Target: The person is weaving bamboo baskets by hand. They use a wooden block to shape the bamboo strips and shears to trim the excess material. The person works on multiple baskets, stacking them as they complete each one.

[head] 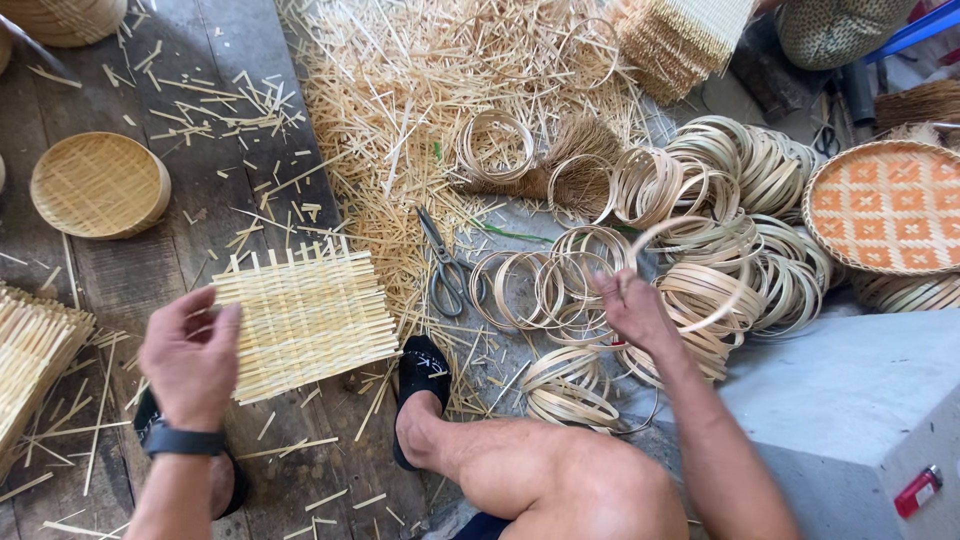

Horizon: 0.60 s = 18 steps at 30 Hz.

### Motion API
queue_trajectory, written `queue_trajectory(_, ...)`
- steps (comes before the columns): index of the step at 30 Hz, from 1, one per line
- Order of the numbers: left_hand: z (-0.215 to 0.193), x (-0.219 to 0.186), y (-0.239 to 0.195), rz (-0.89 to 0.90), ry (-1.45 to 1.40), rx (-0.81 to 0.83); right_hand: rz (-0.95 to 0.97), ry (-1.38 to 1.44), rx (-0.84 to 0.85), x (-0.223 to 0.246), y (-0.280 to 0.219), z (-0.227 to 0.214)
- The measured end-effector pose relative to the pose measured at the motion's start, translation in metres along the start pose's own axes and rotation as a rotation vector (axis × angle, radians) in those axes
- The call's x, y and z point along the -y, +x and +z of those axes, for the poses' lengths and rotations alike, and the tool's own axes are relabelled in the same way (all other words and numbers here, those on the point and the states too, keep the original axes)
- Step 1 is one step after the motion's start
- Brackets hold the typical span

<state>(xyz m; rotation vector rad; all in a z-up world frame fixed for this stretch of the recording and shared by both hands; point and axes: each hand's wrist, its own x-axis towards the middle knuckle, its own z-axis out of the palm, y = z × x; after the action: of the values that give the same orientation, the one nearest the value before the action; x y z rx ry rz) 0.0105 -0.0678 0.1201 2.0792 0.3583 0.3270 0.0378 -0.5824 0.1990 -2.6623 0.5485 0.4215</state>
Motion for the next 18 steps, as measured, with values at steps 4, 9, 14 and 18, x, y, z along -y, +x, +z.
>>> queue_trajectory(4, 0.030, -0.102, -0.030, 0.662, -0.075, 0.086, -0.423, -0.236, 0.214, 0.079, -0.055, -0.036)
queue_trajectory(9, 0.029, -0.188, -0.064, 1.137, -0.035, 0.174, -0.896, -0.211, 0.703, 0.175, -0.107, -0.054)
queue_trajectory(14, 0.002, -0.179, -0.065, 0.562, -0.201, 0.247, -0.979, 0.129, 0.500, 0.213, -0.116, -0.052)
queue_trajectory(18, -0.008, -0.166, -0.058, -0.244, -0.581, 0.432, -1.378, 0.328, -0.037, 0.231, -0.112, -0.027)
